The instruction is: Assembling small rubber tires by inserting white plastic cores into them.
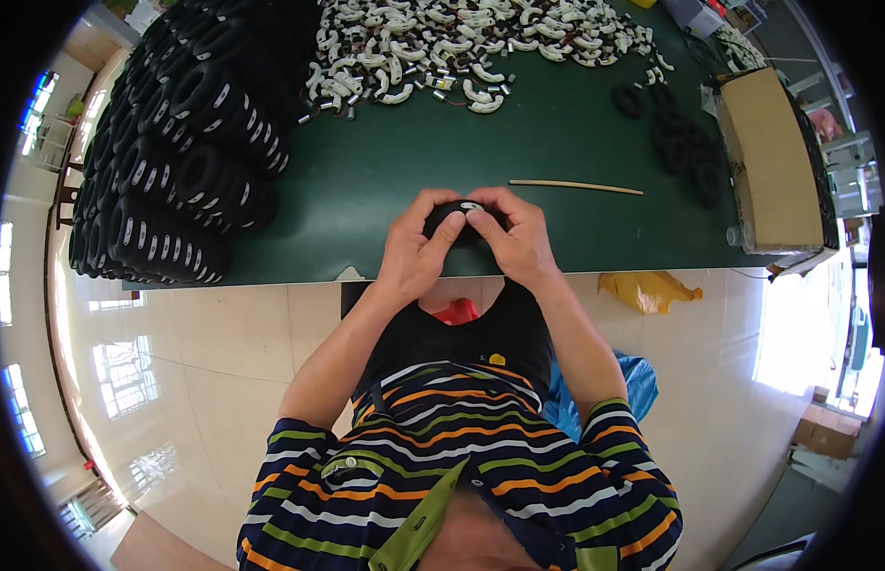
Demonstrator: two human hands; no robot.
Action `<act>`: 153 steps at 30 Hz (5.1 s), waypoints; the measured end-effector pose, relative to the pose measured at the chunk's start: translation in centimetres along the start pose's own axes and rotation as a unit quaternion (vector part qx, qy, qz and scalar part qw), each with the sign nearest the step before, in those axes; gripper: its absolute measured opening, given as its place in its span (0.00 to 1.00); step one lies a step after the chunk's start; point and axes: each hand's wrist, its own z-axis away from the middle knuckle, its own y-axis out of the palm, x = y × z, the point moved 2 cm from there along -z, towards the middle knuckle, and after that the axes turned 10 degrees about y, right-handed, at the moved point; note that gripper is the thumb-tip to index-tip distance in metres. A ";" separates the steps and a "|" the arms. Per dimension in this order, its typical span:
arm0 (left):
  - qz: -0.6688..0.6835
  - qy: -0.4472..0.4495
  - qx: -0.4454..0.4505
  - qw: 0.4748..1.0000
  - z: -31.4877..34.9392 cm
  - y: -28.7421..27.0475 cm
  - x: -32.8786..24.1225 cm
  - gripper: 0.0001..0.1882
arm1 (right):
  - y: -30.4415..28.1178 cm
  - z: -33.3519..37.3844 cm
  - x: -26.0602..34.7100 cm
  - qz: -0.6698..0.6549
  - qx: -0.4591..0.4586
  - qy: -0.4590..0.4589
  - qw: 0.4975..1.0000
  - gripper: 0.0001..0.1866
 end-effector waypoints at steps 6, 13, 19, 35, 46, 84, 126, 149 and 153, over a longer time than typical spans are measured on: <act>0.001 0.020 0.042 0.999 -0.2 -0.1 -0.1 0.12 | 0.5 0.3 -0.9 -0.098 -0.004 0.020 0.995 0.07; 0.045 0.033 0.050 0.997 0.1 -0.5 0.3 0.11 | 1.0 0.6 -0.6 -0.124 -0.014 0.003 0.992 0.07; 0.056 0.037 0.069 0.995 0.5 -0.9 0.6 0.12 | -0.7 1.3 -0.4 -0.080 0.033 -0.008 0.996 0.12; 0.017 0.090 0.070 0.993 0.7 -1.3 0.2 0.11 | -0.7 2.0 0.9 0.093 -0.011 -0.147 0.985 0.16; -0.048 0.127 0.108 0.985 1.5 -3.2 -1.3 0.11 | -0.2 2.5 5.6 0.303 0.052 -0.206 0.929 0.15; -0.115 0.062 -0.208 0.969 3.2 -12.5 0.4 0.06 | 23.5 -10.5 17.9 0.285 0.135 -0.470 0.825 0.16; -0.040 -0.034 -0.080 0.995 0.0 -4.2 -2.9 0.17 | -6.6 -1.1 4.7 -0.223 0.079 0.014 0.972 0.14; -0.072 0.057 -0.060 0.994 1.6 -1.1 -4.7 0.15 | -1.1 2.4 3.6 0.027 0.013 -0.057 0.998 0.17; -0.068 0.071 -0.042 0.994 1.2 -0.9 -5.0 0.15 | -0.8 2.0 2.8 -0.019 0.020 -0.024 0.999 0.16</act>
